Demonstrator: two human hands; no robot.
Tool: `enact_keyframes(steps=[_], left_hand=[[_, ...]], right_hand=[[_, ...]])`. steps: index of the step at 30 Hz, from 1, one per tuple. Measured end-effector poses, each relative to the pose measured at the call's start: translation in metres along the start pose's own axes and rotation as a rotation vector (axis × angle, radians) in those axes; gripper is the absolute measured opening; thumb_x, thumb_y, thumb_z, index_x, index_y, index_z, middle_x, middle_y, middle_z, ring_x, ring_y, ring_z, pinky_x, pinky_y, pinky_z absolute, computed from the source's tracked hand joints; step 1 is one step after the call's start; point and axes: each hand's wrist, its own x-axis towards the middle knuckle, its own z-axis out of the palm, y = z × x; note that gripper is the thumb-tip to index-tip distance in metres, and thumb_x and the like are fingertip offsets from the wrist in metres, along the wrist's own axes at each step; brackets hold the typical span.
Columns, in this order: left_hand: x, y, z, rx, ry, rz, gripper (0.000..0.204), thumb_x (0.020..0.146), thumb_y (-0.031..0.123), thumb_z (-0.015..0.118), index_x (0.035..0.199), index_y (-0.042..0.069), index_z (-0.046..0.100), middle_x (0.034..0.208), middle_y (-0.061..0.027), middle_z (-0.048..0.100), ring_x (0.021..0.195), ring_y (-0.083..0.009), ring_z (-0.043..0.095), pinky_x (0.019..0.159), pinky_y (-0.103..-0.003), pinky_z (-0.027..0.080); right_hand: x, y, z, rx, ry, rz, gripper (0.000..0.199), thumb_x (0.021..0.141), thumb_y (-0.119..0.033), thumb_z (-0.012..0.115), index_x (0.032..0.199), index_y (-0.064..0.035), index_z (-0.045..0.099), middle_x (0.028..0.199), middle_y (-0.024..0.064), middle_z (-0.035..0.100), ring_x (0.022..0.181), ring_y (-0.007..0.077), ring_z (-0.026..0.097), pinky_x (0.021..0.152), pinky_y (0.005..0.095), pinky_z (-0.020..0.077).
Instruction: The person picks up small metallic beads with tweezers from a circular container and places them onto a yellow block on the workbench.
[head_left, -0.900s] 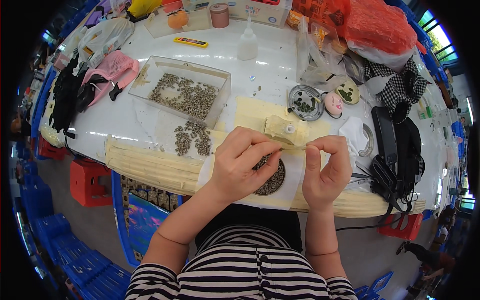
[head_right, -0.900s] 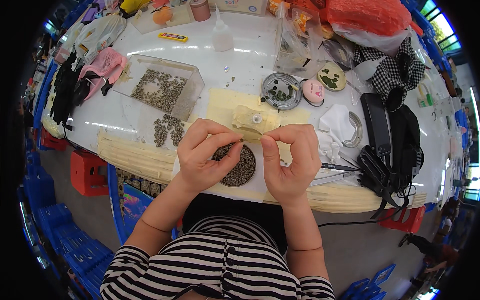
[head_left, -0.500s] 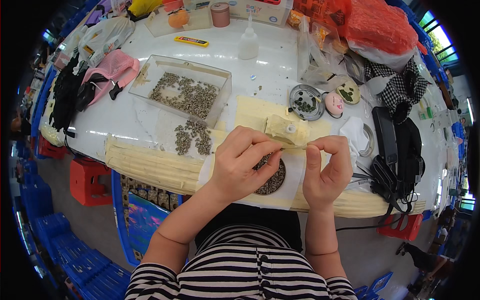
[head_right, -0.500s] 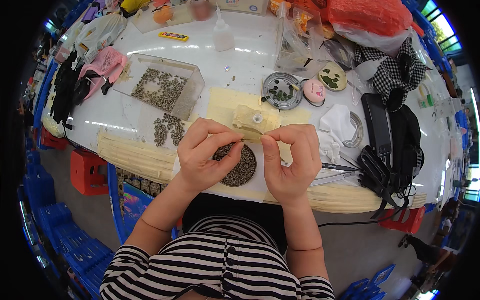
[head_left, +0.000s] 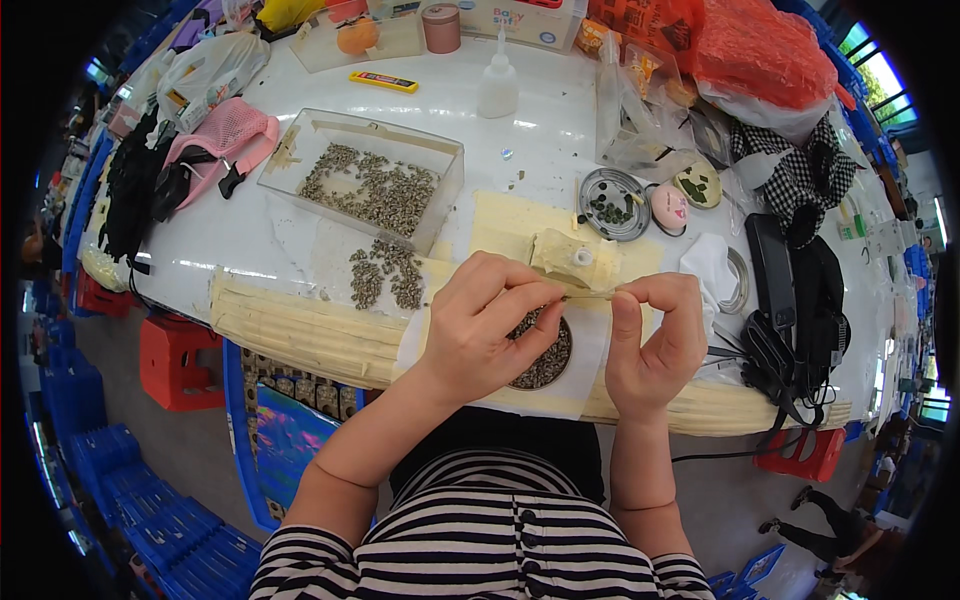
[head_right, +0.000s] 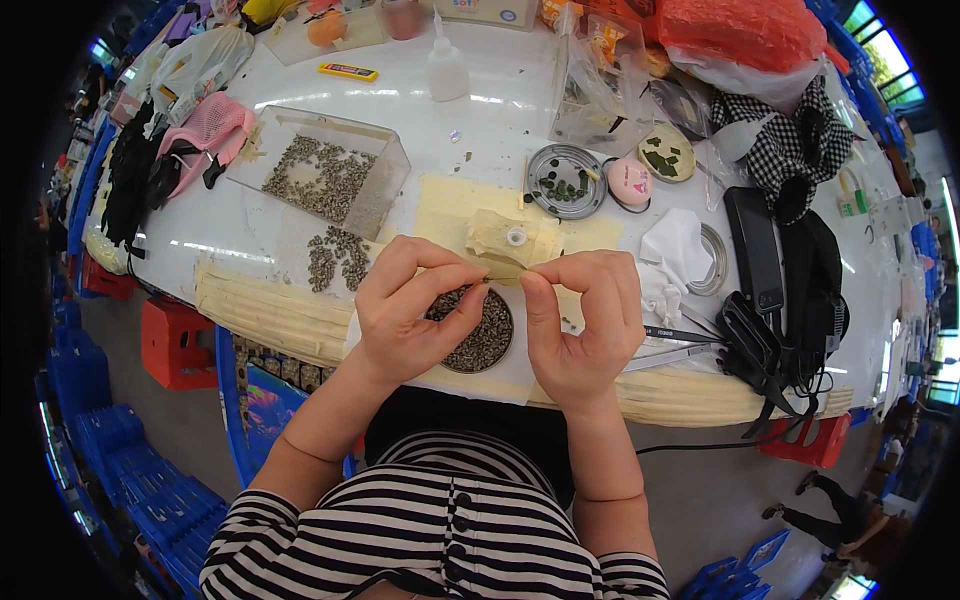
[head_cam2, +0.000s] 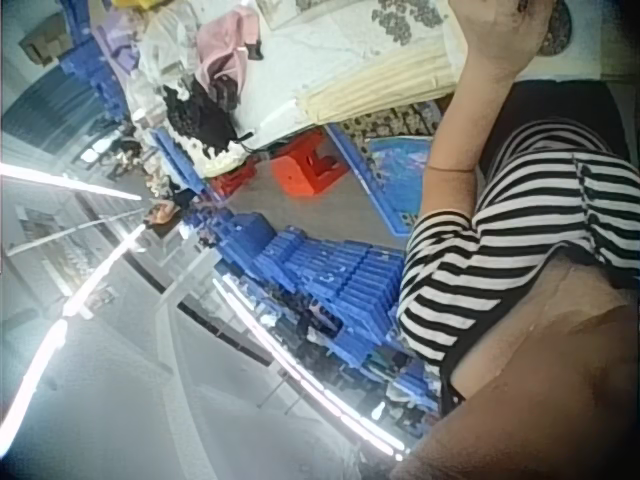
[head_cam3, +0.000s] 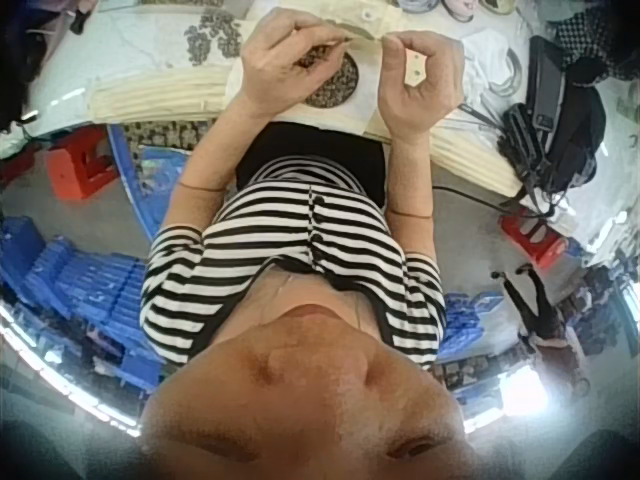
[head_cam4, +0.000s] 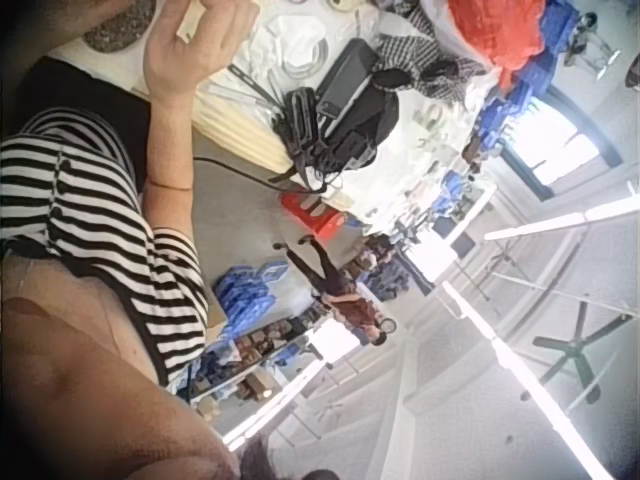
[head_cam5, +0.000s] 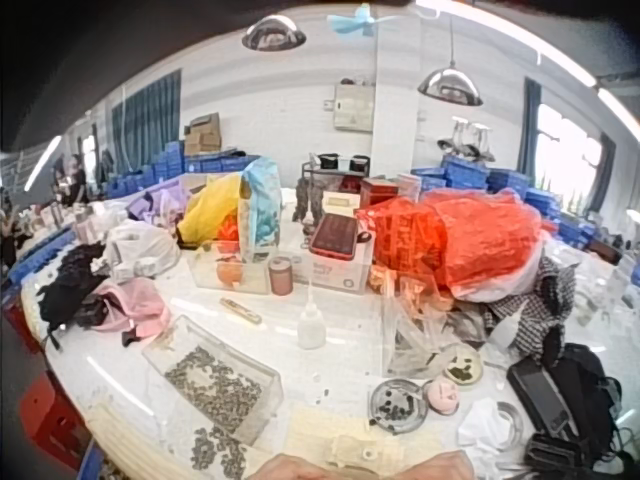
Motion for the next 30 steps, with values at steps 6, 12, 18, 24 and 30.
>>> enact_keyframes(steps=[6, 12, 18, 24, 30], left_hand=[[0.0, 0.0, -0.001, 0.008, 0.0, -0.007, 0.026, 0.068, -0.003, 0.081, 0.091, 0.005, 0.075, 0.086, -0.0056, 0.066, 0.074, -0.0213, 0.062, 0.063, -0.031, 0.049], [0.0, 0.0, -0.001, 0.007, -0.004, -0.016, 0.026, 0.068, -0.004, 0.08, 0.092, 0.005, 0.076, 0.086, -0.0061, 0.067, 0.074, -0.0205, 0.062, 0.063, -0.03, 0.048], [-0.002, -0.001, -0.001, 0.008, -0.009, -0.029, 0.026, 0.069, -0.003, 0.08, 0.093, 0.005, 0.076, 0.086, -0.0061, 0.066, 0.074, -0.0203, 0.062, 0.063, -0.03, 0.048], [-0.002, -0.001, -0.001, 0.003, 0.0, -0.028, 0.025, 0.069, -0.003, 0.08, 0.092, 0.005, 0.076, 0.087, -0.0061, 0.066, 0.074, -0.0202, 0.062, 0.063, -0.03, 0.049], [-0.001, -0.001, -0.001, 0.009, 0.002, -0.025, 0.025, 0.069, -0.003, 0.081, 0.092, 0.005, 0.076, 0.086, -0.0062, 0.067, 0.074, -0.0205, 0.062, 0.063, -0.03, 0.049]], right_hand=[[-0.002, 0.005, -0.002, 0.086, 0.078, 0.108, 0.012, 0.087, -0.005, 0.076, 0.085, -0.0026, 0.065, 0.08, 0.0067, 0.063, 0.074, 0.0216, 0.056, 0.067, 0.0308, 0.0449], [0.004, 0.009, 0.001, -0.095, 0.101, 0.039, 0.012, 0.086, -0.005, 0.077, 0.086, -0.0031, 0.066, 0.082, 0.0061, 0.064, 0.074, 0.0224, 0.056, 0.067, 0.0314, 0.044], [0.009, 0.009, 0.01, -0.22, -0.042, -0.015, 0.014, 0.08, -0.004, 0.08, 0.088, -0.0056, 0.068, 0.086, 0.006, 0.064, 0.08, 0.0254, 0.057, 0.069, 0.0354, 0.0442], [0.006, 0.007, 0.007, -0.235, 0.02, -0.036, 0.013, 0.081, -0.003, 0.079, 0.089, -0.0041, 0.068, 0.085, 0.0064, 0.064, 0.079, 0.0247, 0.056, 0.069, 0.0345, 0.0449], [0.0, 0.005, 0.0, 0.025, 0.108, 0.065, 0.011, 0.086, -0.005, 0.076, 0.085, -0.0029, 0.065, 0.081, 0.0068, 0.063, 0.076, 0.0211, 0.055, 0.068, 0.0308, 0.044]])
